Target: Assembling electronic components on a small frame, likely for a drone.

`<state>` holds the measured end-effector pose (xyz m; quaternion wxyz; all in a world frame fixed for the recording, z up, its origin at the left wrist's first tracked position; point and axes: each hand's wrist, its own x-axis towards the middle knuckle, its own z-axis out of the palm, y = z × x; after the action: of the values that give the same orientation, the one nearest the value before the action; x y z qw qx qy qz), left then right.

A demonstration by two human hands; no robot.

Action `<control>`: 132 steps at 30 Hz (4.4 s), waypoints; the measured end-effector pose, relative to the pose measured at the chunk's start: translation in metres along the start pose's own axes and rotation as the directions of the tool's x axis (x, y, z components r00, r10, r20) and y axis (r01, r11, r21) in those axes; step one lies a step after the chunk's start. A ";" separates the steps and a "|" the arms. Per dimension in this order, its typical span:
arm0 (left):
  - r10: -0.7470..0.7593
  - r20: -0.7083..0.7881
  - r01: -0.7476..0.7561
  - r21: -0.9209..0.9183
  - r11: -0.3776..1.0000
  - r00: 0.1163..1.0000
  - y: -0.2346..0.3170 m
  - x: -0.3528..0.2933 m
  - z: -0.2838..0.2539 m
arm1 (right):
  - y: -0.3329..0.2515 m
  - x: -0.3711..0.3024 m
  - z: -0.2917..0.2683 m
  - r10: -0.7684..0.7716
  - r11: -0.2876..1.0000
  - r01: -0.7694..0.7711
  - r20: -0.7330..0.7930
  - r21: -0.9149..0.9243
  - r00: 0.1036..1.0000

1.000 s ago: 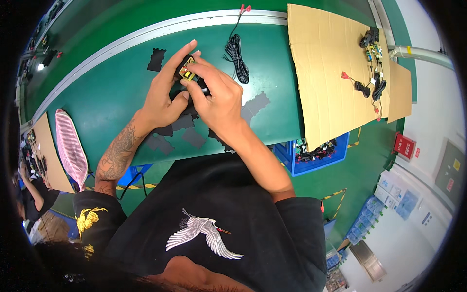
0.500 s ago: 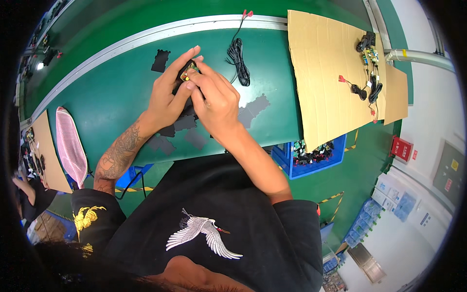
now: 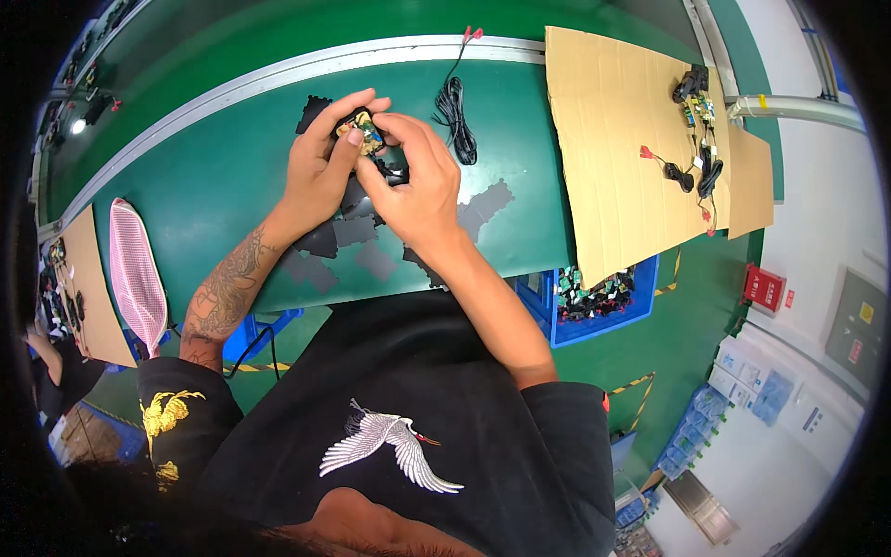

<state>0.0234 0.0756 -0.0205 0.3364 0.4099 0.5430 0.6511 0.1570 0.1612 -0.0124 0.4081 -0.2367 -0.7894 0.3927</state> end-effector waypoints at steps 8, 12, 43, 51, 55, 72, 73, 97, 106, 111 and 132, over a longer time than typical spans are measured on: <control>-0.092 0.070 0.100 -0.109 0.989 0.993 0.006 -0.002 0.000 | -0.009 -0.001 -0.006 0.005 0.999 -0.004 0.015 -0.046 1.000; -0.075 0.224 0.138 -0.281 0.950 0.972 0.008 0.000 -0.001 | 0.008 -0.007 -0.004 0.130 0.985 -0.128 -0.011 0.114 0.991; -0.180 -0.111 0.131 -0.350 0.928 0.977 0.003 0.051 -0.028 | 0.013 -0.011 -0.125 -0.191 0.941 0.157 -0.088 -0.300 0.978; -0.100 -0.074 0.076 -0.273 0.959 0.992 0.039 0.121 -0.023 | 0.051 -0.026 -0.144 -0.083 0.933 0.031 -0.132 -0.358 0.988; -0.121 -0.161 0.080 -0.240 0.967 0.979 0.025 0.172 -0.056 | 0.055 -0.025 -0.144 -0.102 0.940 0.080 -0.049 -0.331 0.994; 0.221 -0.752 0.778 0.626 -0.057 0.621 -0.042 0.260 -0.343 | 0.056 -0.019 -0.145 -0.020 0.940 0.020 0.004 -0.340 1.000; 0.238 -0.759 0.786 0.617 -0.033 0.606 -0.039 0.258 -0.345 | 0.055 -0.020 -0.145 -0.027 0.938 0.025 0.000 -0.346 1.000; 0.378 0.722 -0.814 0.536 0.223 0.579 0.052 0.053 0.030 | 0.057 0.019 -0.316 -0.026 0.811 -0.160 -0.308 -0.562 0.951; 0.548 0.440 -0.696 0.550 0.462 0.712 0.022 0.002 0.001 | 0.204 0.094 -0.401 0.174 0.537 -0.446 -0.423 -0.716 0.889; 0.593 0.248 -0.606 0.586 0.538 0.766 0.013 -0.018 -0.018 | 0.204 0.159 -0.351 0.367 0.252 -0.494 -0.390 -0.832 0.844; -0.446 0.474 0.650 -0.522 0.552 0.759 0.007 -0.008 -0.037 | -0.021 0.109 -0.044 -0.586 0.472 0.861 0.662 -0.191 0.468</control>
<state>-0.0061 0.0518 -0.0174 0.7209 0.1607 0.3228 0.5918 0.1319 0.2428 0.0704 0.2370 0.1541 -0.9592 -0.0033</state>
